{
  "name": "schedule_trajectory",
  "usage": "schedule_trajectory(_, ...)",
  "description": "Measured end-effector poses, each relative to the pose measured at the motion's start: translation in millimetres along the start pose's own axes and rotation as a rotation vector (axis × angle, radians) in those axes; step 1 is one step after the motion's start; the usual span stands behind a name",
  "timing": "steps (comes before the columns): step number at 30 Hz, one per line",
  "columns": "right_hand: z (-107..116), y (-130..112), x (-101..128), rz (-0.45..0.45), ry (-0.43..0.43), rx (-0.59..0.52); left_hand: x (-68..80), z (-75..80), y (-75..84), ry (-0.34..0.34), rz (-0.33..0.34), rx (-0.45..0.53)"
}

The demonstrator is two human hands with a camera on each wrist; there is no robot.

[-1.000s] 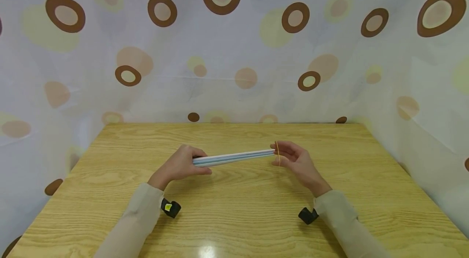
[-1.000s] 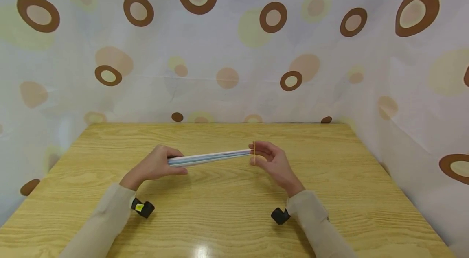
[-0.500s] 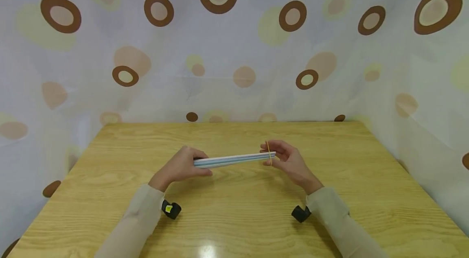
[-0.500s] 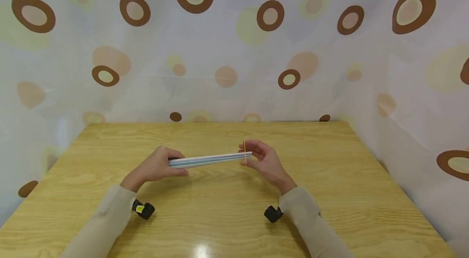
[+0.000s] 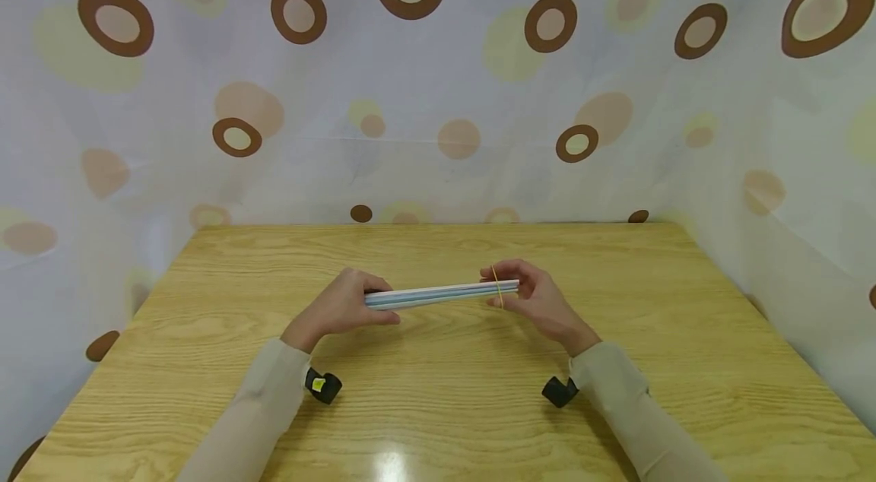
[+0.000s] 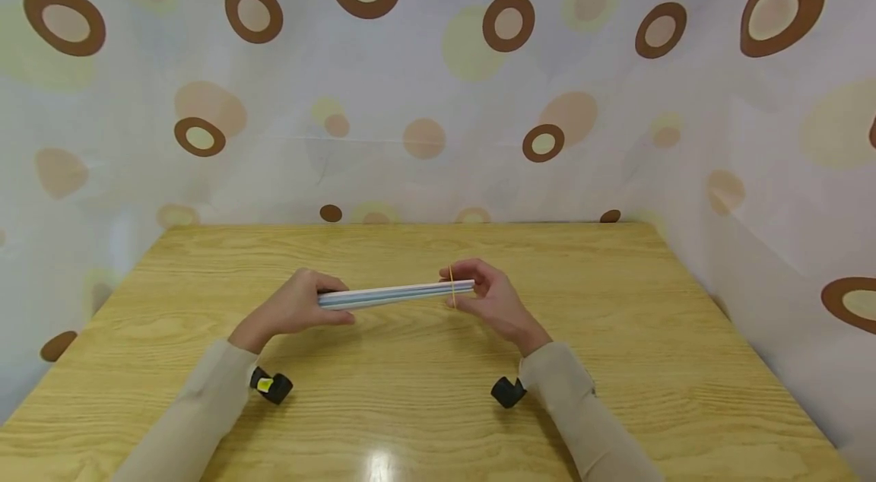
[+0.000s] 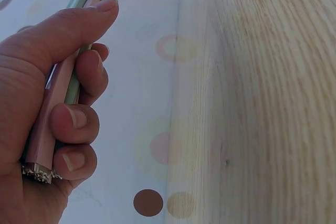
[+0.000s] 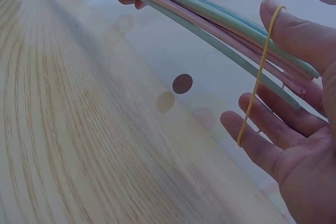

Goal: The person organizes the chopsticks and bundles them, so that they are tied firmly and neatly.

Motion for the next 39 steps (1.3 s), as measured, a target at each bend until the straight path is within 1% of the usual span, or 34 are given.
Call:
schedule_trajectory(3, 0, 2, 0, -0.014, 0.006, -0.001, 0.1, 0.2, 0.2, -0.002, 0.005, 0.004)
schedule_trajectory(8, -2, 4, 1, -0.031, -0.032, -0.074, -0.2, 0.3, 0.5, -0.002, 0.002, 0.007)
schedule_trajectory(12, -5, 5, 1, -0.069, -0.045, -0.097, -0.3, 0.2, 0.9, -0.001, -0.004, 0.019)
schedule_trajectory(17, -7, 11, 1, -0.136, -0.039, -0.057, 0.4, 1.3, 1.8, 0.005, 0.002, 0.034)
schedule_trajectory(23, -11, 17, 1, -0.178, -0.044, 0.010, 1.0, 4.0, -0.2, 0.021, 0.034, 0.074)
schedule_trajectory(26, -12, 21, 2, -0.216, -0.042, 0.022, 0.6, 4.3, -0.9, 0.029, 0.040, 0.081)
schedule_trajectory(28, -12, 23, 3, -0.237, -0.030, 0.030, -0.4, 3.6, -0.5, 0.032, 0.036, 0.077)
schedule_trajectory(30, -10, 24, 3, -0.250, -0.001, 0.031, -1.8, 3.2, 0.6, 0.040, 0.031, 0.074)
schedule_trajectory(34, -10, 23, 3, -0.238, 0.040, 0.012, -3.6, 4.4, 1.9, 0.067, 0.036, 0.070)
schedule_trajectory(36, -11, 22, 3, -0.227, 0.040, 0.004, -3.6, 5.3, 1.5, 0.081, 0.043, 0.068)
schedule_trajectory(39, -16, 19, 5, -0.200, 0.025, 0.039, -3.4, 5.8, 0.4, 0.086, 0.051, 0.063)
Point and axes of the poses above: each hand's wrist, its own x-axis away from the middle knuckle, its own z-axis out of the back of the hand, y = z × x, the point moved 7 cm from there along -x, towards the middle knuckle, and after that the axes turned 4 degrees about -z, right-handed, at the moved point
